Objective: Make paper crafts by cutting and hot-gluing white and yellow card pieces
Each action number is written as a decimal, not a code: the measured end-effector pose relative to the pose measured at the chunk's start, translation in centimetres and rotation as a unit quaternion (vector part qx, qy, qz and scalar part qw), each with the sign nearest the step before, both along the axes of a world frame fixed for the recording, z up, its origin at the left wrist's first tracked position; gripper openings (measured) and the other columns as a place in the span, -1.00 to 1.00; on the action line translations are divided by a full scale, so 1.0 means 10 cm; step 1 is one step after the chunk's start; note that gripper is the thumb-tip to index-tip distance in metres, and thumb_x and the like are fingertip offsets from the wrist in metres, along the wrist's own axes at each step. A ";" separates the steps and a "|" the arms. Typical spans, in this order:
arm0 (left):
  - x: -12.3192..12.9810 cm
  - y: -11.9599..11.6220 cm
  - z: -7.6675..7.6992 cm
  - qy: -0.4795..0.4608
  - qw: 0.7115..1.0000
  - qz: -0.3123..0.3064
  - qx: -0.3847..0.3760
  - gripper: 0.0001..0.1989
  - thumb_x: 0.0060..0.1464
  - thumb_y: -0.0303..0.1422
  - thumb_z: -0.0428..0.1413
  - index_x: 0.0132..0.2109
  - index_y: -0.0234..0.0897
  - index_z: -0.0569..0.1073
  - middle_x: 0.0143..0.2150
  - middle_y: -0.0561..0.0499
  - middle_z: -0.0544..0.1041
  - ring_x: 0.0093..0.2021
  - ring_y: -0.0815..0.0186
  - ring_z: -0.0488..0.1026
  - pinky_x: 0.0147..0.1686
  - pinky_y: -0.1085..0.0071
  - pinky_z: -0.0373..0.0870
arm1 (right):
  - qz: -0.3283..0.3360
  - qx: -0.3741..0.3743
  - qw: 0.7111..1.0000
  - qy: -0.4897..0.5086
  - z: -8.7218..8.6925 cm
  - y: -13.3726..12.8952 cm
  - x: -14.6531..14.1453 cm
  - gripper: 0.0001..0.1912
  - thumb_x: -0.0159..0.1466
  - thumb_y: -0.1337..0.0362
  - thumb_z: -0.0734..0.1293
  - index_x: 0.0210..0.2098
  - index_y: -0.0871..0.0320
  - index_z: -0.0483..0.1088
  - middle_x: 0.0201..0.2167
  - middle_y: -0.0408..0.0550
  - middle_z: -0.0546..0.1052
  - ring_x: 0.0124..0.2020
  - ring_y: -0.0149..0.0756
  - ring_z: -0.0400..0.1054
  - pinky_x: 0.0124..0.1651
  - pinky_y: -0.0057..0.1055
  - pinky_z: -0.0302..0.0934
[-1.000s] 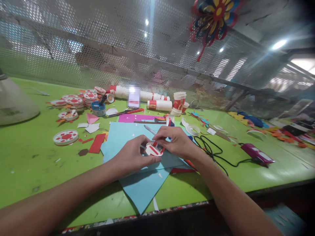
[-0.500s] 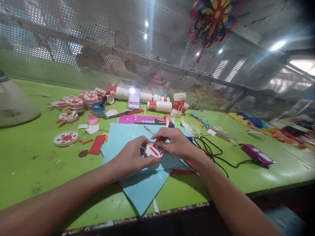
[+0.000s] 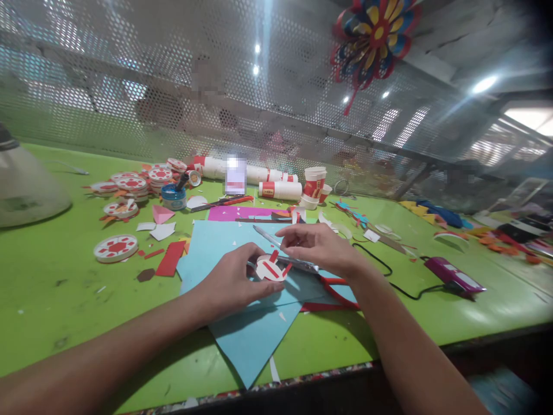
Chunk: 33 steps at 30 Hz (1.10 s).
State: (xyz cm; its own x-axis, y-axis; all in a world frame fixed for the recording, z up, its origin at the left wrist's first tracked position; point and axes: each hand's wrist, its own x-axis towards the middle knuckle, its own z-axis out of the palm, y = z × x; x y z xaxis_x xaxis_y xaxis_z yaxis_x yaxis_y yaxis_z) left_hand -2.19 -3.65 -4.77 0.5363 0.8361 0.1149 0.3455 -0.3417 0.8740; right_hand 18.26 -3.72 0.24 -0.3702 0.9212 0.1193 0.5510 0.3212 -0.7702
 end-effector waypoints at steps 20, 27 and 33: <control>0.00 -0.01 0.05 0.043 0.998 0.000 0.036 -0.53 -0.16 -0.05 0.19 -0.17 -0.29 0.36 -0.24 -0.07 0.48 -0.29 0.19 0.41 -0.33 0.31 0.32 | -0.015 0.004 0.996 -0.088 -0.07 -0.02 -0.18 -0.89 0.13 0.32 0.32 -0.47 0.19 0.48 -0.54 -0.12 0.51 -0.48 -0.38 0.34 -0.44 -0.47 0.19; 0.00 -0.03 0.03 0.039 0.998 -0.008 0.053 -0.57 -0.13 -0.12 0.19 -0.16 -0.28 0.35 -0.21 -0.08 0.48 -0.25 0.18 0.42 -0.29 0.29 0.34 | -0.034 0.002 0.993 -0.109 -0.09 -0.02 -0.21 -0.91 0.07 0.39 0.31 -0.52 0.21 0.47 -0.60 -0.14 0.49 -0.53 -0.38 0.33 -0.48 -0.49 0.16; 0.00 -0.02 0.01 0.038 0.998 -0.003 0.053 -0.57 -0.15 -0.12 0.19 -0.17 -0.28 0.35 -0.21 -0.07 0.48 -0.25 0.17 0.43 -0.27 0.28 0.35 | -0.032 -0.002 0.993 -0.116 -0.08 -0.03 -0.22 -0.89 0.08 0.38 0.30 -0.49 0.25 0.48 -0.59 -0.12 0.48 -0.53 -0.40 0.31 -0.47 -0.50 0.16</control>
